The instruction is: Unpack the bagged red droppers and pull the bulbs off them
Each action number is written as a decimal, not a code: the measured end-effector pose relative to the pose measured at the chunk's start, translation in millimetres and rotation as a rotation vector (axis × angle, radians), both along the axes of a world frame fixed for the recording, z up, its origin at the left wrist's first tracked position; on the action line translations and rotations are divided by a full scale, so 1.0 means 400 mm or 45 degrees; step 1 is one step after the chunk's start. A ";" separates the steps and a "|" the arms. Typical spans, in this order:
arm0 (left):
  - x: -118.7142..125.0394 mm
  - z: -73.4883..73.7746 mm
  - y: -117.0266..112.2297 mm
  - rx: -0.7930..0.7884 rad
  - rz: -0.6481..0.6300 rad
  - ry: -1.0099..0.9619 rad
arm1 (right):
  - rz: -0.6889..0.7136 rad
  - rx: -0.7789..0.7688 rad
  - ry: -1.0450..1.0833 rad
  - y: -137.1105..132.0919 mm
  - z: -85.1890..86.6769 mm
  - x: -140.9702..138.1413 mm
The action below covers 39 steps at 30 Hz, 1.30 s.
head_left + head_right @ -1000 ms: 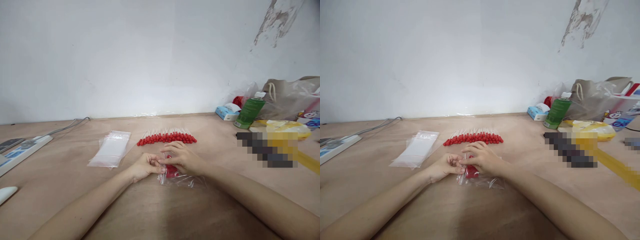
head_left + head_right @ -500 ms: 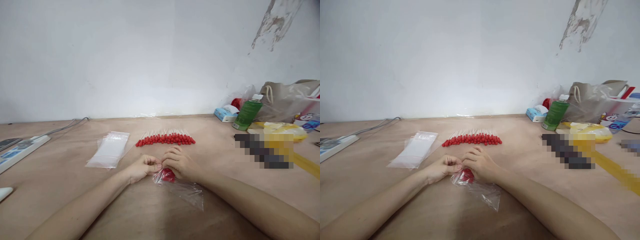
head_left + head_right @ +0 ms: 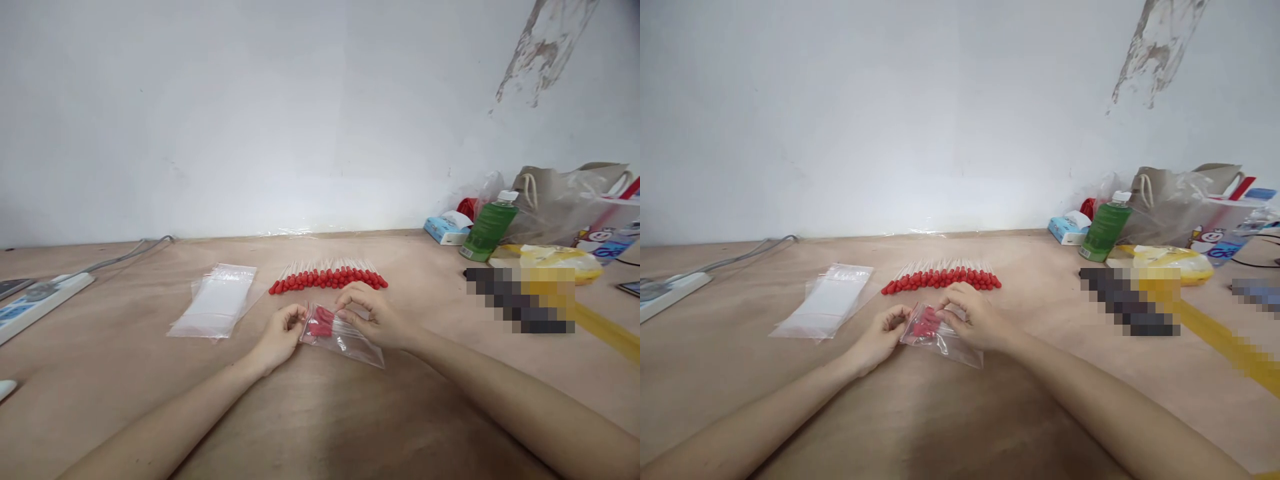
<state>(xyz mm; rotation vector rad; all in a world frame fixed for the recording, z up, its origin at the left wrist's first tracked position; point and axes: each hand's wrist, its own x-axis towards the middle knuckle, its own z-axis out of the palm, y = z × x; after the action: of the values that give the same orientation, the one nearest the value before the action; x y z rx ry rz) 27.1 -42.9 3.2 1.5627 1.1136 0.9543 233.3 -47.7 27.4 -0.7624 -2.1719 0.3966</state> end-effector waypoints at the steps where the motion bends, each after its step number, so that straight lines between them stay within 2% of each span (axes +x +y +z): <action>1: -0.002 -0.003 0.001 0.016 0.002 0.035 | -0.070 0.000 -0.045 -0.001 -0.008 0.010; 5: -0.017 -0.009 -0.001 0.231 0.011 0.301 | -0.220 -0.039 -0.277 -0.020 -0.053 0.053; 8: -0.031 -0.004 -0.008 0.392 0.011 0.506 | -0.288 -0.055 -0.347 -0.035 -0.080 0.073; 12: -0.044 0.006 -0.013 0.494 -0.057 0.544 | -0.312 -0.097 -0.342 -0.035 -0.094 0.080; 15: -0.047 0.004 -0.011 0.459 -0.168 0.438 | -0.329 -0.105 -0.326 -0.029 -0.098 0.081; 19: -0.043 -0.004 -0.011 0.287 -0.268 0.287 | -0.344 -0.084 -0.308 -0.023 -0.107 0.083; 24: -0.030 -0.004 -0.010 0.218 -0.220 0.262 | -0.346 -0.066 -0.291 -0.021 -0.114 0.084; 30: -0.009 -0.005 -0.011 0.298 -0.157 0.305 | -0.330 -0.067 -0.291 -0.021 -0.110 0.084; 39: -0.007 0.029 -0.034 0.394 -0.324 0.517 | -0.307 -0.043 -0.268 -0.019 -0.112 0.083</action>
<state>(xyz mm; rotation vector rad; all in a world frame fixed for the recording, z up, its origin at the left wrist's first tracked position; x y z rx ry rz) 24.4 -56.6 14.7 2.1638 1.0352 0.6742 266.4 -55.2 -17.2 -1.1141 -2.2358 0.2375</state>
